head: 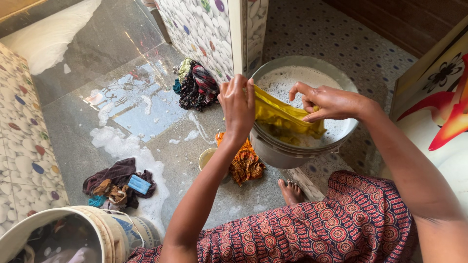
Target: The person washes clothes by hand in a bucket of soapy water, dipping each item in, scrubbing it, and wringing it out.
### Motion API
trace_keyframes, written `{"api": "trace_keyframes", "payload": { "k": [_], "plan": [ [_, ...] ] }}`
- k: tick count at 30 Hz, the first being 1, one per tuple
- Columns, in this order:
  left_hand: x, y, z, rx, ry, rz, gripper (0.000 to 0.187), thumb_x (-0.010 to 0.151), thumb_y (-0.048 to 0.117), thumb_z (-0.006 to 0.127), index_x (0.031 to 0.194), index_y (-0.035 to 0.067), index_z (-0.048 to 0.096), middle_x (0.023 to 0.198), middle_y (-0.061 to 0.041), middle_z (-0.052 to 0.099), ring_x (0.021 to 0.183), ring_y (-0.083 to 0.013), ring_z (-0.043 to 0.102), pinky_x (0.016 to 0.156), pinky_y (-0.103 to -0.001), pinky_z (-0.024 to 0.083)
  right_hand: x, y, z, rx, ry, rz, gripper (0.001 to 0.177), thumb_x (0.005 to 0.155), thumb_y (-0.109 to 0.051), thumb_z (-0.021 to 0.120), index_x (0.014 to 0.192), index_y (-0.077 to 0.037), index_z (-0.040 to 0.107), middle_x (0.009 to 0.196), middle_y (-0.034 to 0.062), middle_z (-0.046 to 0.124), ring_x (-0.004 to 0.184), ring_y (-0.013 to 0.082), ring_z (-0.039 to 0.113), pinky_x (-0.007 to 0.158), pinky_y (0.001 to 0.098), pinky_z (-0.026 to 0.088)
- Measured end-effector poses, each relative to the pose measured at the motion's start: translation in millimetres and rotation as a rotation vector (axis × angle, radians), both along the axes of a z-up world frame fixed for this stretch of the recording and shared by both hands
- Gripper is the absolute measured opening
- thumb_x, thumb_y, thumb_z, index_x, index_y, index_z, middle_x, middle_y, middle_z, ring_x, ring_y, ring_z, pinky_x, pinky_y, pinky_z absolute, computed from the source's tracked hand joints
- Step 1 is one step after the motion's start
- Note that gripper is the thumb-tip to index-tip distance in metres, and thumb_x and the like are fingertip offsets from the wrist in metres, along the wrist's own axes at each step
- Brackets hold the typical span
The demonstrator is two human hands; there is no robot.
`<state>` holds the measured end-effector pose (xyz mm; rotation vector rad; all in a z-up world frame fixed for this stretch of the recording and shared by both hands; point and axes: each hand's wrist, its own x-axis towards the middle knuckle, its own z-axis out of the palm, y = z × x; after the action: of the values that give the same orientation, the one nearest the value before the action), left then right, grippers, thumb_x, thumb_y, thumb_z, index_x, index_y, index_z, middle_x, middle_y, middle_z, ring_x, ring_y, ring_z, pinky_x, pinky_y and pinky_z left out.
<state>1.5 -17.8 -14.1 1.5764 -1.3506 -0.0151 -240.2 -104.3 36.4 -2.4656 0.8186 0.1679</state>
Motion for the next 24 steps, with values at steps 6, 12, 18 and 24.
{"api": "trace_keyframes", "payload": {
  "k": [6,12,18,24],
  "plan": [
    [-5.1,8.9,3.7,0.106,0.068,-0.308,0.013,0.106,0.006,0.05,0.105,0.008,0.063,0.091,-0.008,0.066,0.087,-0.0223,0.06,0.077,-0.037,0.057,1.5,6.6,-3.7,-0.364,0.146,-0.077,0.046,0.077,-0.021,0.083,0.121,-0.026,0.07,0.104,0.0067,0.062,0.1,0.0247,0.064,0.089,0.0404,0.054],
    [-16.7,4.4,-11.0,0.226,-0.375,-0.163,0.025,0.087,0.002,0.064,0.105,0.013,0.076,0.1,-0.014,0.065,0.092,-0.0271,0.064,0.076,-0.04,0.06,17.4,33.1,16.1,-0.573,0.386,-0.423,0.063,0.088,-0.014,0.074,0.145,-0.031,0.053,0.146,0.0083,0.036,0.14,0.0315,0.039,0.113,0.0604,0.039],
    [-45.5,-24.2,-14.5,0.602,-0.222,-0.094,0.034,0.092,-0.01,0.055,0.124,-0.001,0.063,0.124,-0.022,0.052,0.073,-0.0282,0.069,0.056,-0.031,0.061,8.2,3.5,-19.0,-0.332,0.341,-0.406,0.105,0.076,0.005,0.072,0.16,-0.027,0.019,0.163,0.0107,0.013,0.131,0.0478,0.037,0.102,0.0507,0.049],
    [-73.3,-90.6,-122.1,0.86,-0.304,-0.107,0.026,0.096,0.008,0.064,0.119,-0.004,0.065,0.134,-0.017,0.052,0.093,-0.0274,0.071,0.067,-0.034,0.065,13.0,-37.7,-91.3,-0.01,0.356,-0.112,0.129,0.064,0.01,0.078,0.161,-0.015,-0.004,0.159,0.0151,0.018,0.114,0.0335,0.057,0.085,0.0361,0.059]
  ]
}}
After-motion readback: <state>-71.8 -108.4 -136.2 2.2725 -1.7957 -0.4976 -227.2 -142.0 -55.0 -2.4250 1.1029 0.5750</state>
